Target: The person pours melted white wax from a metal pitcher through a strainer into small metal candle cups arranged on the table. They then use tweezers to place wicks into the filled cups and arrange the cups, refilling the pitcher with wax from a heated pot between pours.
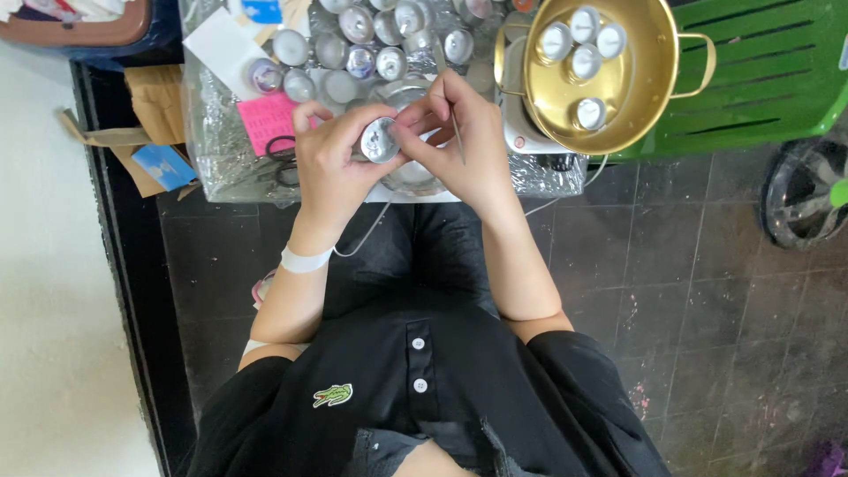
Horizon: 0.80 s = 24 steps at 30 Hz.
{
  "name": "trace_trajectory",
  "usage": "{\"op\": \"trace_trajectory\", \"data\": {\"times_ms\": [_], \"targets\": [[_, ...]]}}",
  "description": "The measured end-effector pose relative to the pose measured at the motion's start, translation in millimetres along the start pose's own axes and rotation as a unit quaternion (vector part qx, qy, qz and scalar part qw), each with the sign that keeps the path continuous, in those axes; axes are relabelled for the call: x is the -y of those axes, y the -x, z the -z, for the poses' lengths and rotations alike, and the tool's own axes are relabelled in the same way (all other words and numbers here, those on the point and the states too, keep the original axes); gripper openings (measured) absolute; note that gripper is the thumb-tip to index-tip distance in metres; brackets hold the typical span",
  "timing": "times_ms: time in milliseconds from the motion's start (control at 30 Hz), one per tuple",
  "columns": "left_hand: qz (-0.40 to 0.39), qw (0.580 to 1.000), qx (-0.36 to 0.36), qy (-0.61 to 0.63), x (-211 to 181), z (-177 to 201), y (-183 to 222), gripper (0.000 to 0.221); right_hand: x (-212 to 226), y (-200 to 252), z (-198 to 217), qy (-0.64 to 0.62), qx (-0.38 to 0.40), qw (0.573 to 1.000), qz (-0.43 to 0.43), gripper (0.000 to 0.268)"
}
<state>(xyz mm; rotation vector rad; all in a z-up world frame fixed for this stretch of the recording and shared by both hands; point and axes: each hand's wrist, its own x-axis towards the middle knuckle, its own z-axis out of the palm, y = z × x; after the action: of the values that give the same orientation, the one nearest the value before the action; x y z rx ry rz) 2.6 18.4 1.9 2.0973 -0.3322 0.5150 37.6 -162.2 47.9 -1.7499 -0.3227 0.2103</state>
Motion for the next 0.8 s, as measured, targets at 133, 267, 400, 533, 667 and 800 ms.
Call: {"op": "trace_trajectory", "data": {"times_ms": [133,267,400,533,667,800], "targets": [[0.011,0.997,0.058,0.046,-2.7,-6.2,-3.0,0.051,-4.8,5.7,4.3,0.096,-0.065,0.993,0.006,0.044],[0.072,0.973,0.09,0.202,4.0,-5.9,-3.2,0.044,-9.6,9.2,5.1,0.151,-0.099,0.982,0.056,0.041],[0.128,0.975,0.079,0.161,34.1,-5.1,-15.7,0.035,-28.6,42.6,21.6,0.067,-0.106,0.989,0.083,0.035],[0.058,0.994,0.044,-0.082,70.7,-17.4,-26.4,0.035,-40.1,83.9,41.3,-0.039,-0.147,0.982,0.109,0.063],[0.067,0.983,0.125,-0.116,106.6,-37.9,-38.8,0.037,-56.0,113.0,52.7,-0.065,-0.224,0.969,0.081,0.072],[0.056,0.975,0.121,-0.179,119.0,-47.2,-47.4,0.042,-66.7,128.2,61.2,-0.08,-0.26,0.961,0.041,0.071]]}}
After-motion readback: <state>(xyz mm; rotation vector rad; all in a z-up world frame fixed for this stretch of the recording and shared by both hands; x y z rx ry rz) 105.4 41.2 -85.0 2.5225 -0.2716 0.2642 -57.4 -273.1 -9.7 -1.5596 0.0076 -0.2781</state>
